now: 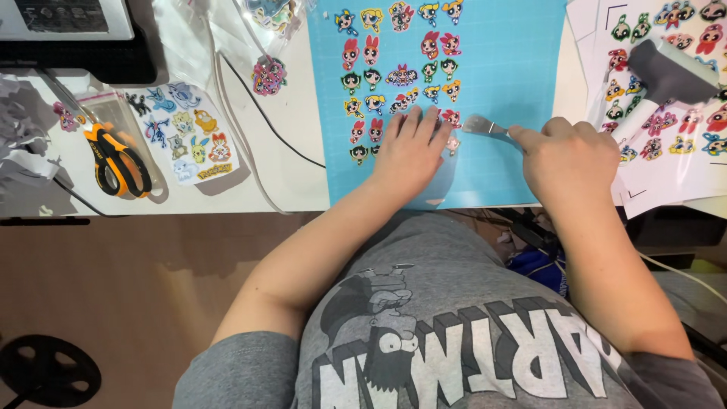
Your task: The person cuts out cartoon character stickers from a sheet using scissors and a weeding tool. They trim around each sticker, remove excess backing material, and place the finished stickers into a plastic bag.
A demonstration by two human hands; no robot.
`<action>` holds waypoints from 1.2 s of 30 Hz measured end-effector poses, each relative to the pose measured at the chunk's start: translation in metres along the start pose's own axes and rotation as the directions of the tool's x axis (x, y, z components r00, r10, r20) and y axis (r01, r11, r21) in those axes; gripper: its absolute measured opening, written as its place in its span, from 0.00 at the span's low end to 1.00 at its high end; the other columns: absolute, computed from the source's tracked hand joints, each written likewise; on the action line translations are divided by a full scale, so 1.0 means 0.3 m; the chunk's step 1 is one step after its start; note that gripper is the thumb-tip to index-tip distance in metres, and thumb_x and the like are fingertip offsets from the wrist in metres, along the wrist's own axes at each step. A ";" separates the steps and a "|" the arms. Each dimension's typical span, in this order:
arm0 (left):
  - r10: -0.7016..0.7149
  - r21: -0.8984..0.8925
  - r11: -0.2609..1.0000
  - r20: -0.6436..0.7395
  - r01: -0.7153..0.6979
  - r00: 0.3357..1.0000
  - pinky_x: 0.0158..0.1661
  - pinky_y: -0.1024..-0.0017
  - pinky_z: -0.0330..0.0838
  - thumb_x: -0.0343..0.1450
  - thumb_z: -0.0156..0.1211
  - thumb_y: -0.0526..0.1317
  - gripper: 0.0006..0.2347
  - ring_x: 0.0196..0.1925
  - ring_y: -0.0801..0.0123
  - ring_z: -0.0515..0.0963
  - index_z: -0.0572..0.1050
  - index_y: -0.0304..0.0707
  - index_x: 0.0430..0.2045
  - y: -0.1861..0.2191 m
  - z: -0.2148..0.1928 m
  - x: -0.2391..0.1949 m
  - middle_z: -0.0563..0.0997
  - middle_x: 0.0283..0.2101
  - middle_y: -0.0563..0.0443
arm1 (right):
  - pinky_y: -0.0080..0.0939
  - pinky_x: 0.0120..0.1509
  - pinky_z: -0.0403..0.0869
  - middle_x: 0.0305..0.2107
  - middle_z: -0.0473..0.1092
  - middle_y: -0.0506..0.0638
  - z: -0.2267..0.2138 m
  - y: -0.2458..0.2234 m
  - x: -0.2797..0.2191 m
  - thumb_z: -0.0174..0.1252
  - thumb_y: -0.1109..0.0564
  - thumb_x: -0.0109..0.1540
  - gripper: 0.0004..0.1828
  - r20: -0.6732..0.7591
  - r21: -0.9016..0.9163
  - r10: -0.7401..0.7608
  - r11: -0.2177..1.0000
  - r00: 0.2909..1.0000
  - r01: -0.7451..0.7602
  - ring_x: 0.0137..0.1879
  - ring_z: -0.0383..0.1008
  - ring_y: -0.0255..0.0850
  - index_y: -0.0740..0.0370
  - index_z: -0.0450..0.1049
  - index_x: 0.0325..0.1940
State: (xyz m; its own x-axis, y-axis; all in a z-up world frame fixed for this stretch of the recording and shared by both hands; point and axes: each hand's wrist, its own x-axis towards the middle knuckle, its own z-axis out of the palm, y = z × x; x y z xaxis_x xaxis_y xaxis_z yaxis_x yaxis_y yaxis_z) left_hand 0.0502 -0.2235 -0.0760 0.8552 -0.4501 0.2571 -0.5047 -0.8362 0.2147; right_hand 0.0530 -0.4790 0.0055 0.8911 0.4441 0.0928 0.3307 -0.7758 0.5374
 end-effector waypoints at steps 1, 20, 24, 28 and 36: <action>0.003 0.000 1.000 0.000 -0.003 1.000 0.57 0.51 0.71 0.59 0.77 0.47 0.27 0.60 0.50 0.75 0.74 0.46 0.52 -0.001 -0.003 0.000 0.75 0.58 0.44 | 0.34 0.26 0.59 0.22 0.64 0.32 0.009 -0.008 -0.005 0.64 0.45 0.58 0.21 0.001 0.000 0.003 1.000 1.000 -0.003 0.25 0.66 0.36 0.11 0.81 0.50; 0.002 0.008 1.000 -0.055 -0.002 0.999 0.58 0.46 0.68 0.52 0.83 0.49 0.38 0.55 0.47 0.78 0.72 0.34 0.55 0.003 0.049 0.003 0.76 0.54 0.37 | 0.41 0.36 0.79 0.29 0.75 0.49 -0.213 -0.125 -0.016 0.52 0.50 0.73 0.16 0.488 0.367 0.050 0.894 0.871 -0.256 0.29 0.78 0.40 0.40 0.81 0.61; 0.005 -0.006 1.000 -0.035 -0.006 0.999 0.58 0.46 0.67 0.51 0.84 0.49 0.39 0.55 0.46 0.79 0.72 0.33 0.55 0.003 0.052 0.005 0.76 0.54 0.37 | 0.48 0.34 0.80 0.26 0.74 0.52 -0.264 -0.161 -0.010 0.53 0.53 0.71 0.17 0.494 0.419 -0.024 0.883 0.869 -0.213 0.29 0.81 0.46 0.49 0.78 0.63; 0.025 0.000 1.000 -0.028 -0.025 0.999 0.58 0.46 0.67 0.51 0.84 0.50 0.39 0.56 0.46 0.78 0.73 0.33 0.54 -0.002 0.052 0.004 0.76 0.54 0.37 | 0.48 0.35 0.81 0.26 0.75 0.55 -0.303 -0.178 0.012 0.51 0.55 0.72 0.18 0.498 0.481 -0.061 0.849 0.865 -0.217 0.30 0.82 0.47 0.56 0.77 0.64; 0.028 -0.013 1.000 0.005 -0.027 1.000 0.59 0.46 0.67 0.50 0.86 0.48 0.40 0.56 0.45 0.78 0.71 0.34 0.55 -0.003 0.047 0.010 0.75 0.54 0.37 | 0.42 0.30 0.79 0.25 0.73 0.54 -0.242 -0.244 0.005 0.51 0.55 0.72 0.18 0.405 0.525 -0.026 0.825 0.914 -0.209 0.27 0.81 0.45 0.63 0.77 0.62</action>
State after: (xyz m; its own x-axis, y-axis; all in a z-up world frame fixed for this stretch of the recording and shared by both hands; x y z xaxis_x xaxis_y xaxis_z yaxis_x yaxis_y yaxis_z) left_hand 0.0548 -0.2286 -0.0885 0.8415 -0.4745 0.2583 -0.5295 -0.8193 0.2199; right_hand 0.0075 -0.3890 0.0272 0.9318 0.2445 -0.2681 0.2493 -0.9683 -0.0168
